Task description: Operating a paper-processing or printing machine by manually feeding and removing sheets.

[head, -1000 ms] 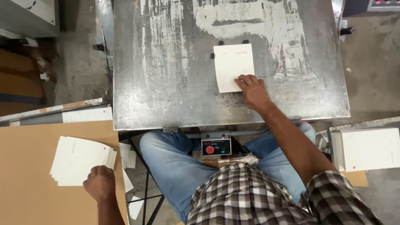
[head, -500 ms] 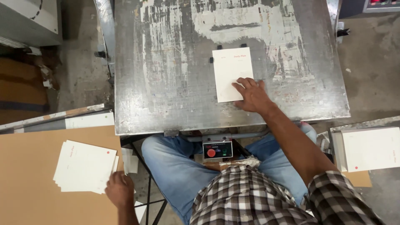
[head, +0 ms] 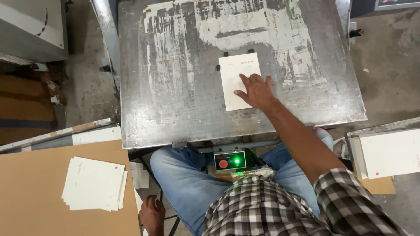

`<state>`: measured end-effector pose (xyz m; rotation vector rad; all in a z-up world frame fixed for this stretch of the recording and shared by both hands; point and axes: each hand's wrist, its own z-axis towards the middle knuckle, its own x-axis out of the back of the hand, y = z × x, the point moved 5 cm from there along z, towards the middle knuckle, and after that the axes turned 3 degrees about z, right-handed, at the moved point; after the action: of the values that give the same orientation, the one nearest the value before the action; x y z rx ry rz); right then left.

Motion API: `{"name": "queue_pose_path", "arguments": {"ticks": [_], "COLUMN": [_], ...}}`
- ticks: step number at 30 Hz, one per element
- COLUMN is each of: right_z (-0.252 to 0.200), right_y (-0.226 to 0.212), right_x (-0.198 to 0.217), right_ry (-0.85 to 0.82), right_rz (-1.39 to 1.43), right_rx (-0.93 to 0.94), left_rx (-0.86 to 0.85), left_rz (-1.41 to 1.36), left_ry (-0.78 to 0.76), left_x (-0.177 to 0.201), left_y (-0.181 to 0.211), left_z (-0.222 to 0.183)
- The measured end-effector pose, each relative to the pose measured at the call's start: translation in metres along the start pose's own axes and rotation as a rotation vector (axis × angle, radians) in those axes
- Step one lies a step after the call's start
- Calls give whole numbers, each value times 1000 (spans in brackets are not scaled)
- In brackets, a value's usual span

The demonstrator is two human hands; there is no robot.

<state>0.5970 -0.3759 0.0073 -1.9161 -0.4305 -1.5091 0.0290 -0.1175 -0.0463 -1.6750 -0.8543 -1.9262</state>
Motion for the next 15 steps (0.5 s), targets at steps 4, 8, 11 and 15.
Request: {"name": "queue_pose_path", "arguments": {"ticks": [4,8,11,15], "right_z": [32,30,-11,-102], "right_y": [5,3,-7,25], "right_x": [33,82,143,150], "right_ry": [-209,-121,342,708], "right_rz": [71,191,108,190], "right_rx": [-178,-101,28,93], "left_rx": [-36,-77,-160,-413], "left_rz": [-57,-92,-150,-165], "left_ry": [28,29,9,17], "left_x": [-2,8,-4,-101], "left_y": [0,8,7,-66], "left_z": [10,23,30,31]}}
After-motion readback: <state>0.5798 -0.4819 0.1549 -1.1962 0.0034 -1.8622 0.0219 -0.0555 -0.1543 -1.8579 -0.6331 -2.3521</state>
